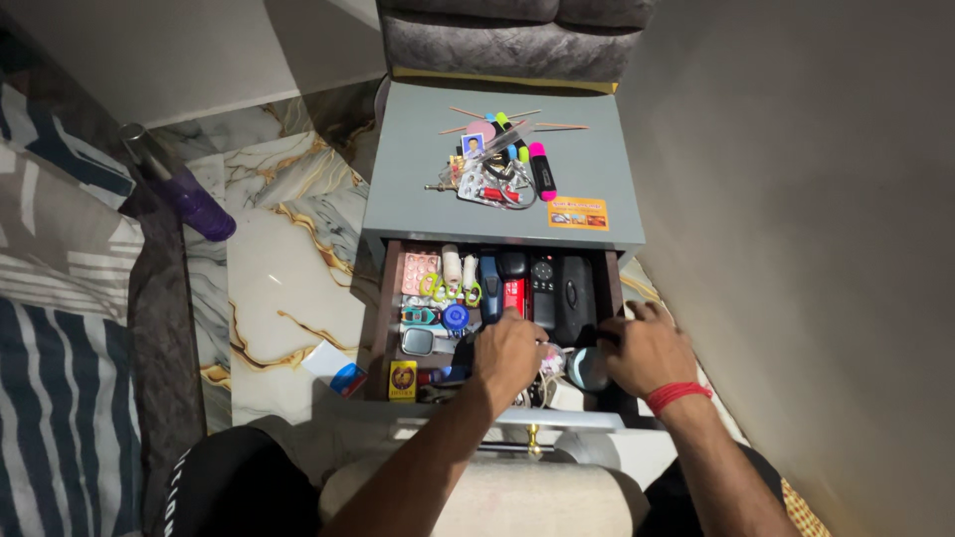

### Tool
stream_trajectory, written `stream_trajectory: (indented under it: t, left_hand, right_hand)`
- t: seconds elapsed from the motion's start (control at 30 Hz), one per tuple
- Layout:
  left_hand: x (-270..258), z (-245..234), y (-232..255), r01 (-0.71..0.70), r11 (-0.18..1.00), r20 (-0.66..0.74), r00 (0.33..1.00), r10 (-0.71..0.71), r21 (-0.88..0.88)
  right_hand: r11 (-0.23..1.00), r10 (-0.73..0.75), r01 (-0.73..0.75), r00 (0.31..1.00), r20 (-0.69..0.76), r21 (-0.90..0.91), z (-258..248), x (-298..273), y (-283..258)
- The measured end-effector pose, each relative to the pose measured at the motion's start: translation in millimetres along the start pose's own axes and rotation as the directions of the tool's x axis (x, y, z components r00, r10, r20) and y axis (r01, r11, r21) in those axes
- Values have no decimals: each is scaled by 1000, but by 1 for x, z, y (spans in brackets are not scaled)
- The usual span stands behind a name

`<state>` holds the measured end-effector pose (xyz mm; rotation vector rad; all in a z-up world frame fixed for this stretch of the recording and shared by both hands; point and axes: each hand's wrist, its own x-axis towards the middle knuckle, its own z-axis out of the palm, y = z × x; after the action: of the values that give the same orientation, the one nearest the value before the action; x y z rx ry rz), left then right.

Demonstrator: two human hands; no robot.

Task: The person sits on the floor and organizes a cluttered bedside drawer by moving various small items from the drawer surface into the drawer interior. They handle remote controls, a box of matches, scissors, pens, and other miscellaneous objects, placing them inside the drawer.

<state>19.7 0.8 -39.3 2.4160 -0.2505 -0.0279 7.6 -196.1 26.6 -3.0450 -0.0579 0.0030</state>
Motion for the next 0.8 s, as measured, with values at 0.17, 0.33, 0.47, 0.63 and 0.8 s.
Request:
stream_trajectory:
  t: [0.17,0.33,0.47,0.63,0.8]
  left_hand:
    - [7,-50,21,7,992,124,992,-23,127]
    - [73,-108,12,19,995,52,998,-25,103]
    - [132,-142,-11,-117,982,-189,971,145,148]
    - [218,-154,-14,-345,826,-65,908,415,445]
    - [276,-136,8,-534,463,273,810,518,707]
  right_hand:
    - [977,-61,91,986,-157,191,-30,43,-11]
    - [925,86,-61,995,-51,375,-47,120,-25]
    - [906,22,29,993,-114,423,-35,187,-35]
    - [946,-19,51,995,-103,319,-16,247,-50]
    - [974,7,10,997,-74,227,-12,263,-60]
